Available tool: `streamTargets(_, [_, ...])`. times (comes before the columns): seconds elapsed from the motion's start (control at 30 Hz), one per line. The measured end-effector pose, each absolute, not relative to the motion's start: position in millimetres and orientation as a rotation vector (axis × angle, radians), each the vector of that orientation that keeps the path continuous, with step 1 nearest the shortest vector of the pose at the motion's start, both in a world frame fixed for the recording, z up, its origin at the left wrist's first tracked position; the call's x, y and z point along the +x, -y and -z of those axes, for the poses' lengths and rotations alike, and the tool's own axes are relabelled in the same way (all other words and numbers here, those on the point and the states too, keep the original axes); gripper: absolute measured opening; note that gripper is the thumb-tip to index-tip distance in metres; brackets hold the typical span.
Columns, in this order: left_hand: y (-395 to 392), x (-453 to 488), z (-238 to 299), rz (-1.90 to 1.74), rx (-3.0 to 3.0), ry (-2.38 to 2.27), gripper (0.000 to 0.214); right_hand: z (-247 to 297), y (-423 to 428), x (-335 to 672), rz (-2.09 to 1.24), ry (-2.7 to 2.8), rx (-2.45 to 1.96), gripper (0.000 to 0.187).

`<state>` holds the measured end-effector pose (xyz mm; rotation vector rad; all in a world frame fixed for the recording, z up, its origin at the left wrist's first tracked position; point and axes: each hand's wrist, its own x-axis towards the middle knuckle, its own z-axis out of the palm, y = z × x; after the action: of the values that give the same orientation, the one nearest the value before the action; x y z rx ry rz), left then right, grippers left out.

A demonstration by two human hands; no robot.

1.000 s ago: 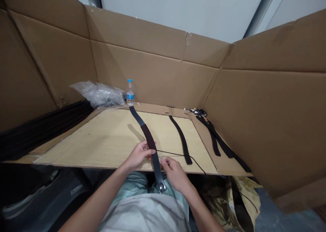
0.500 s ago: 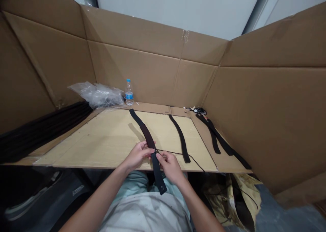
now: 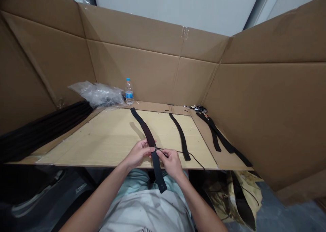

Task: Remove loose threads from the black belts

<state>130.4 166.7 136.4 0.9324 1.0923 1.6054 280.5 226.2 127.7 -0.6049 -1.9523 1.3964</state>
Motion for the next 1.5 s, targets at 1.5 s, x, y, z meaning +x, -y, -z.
streamTargets(1.5, [-109.6, 114.1, -161.7, -1.064, 1.951, -1.469, 0.023, -142.1, -236.2, 259.2, -1.313, 1.788, -0.618, 0.049])
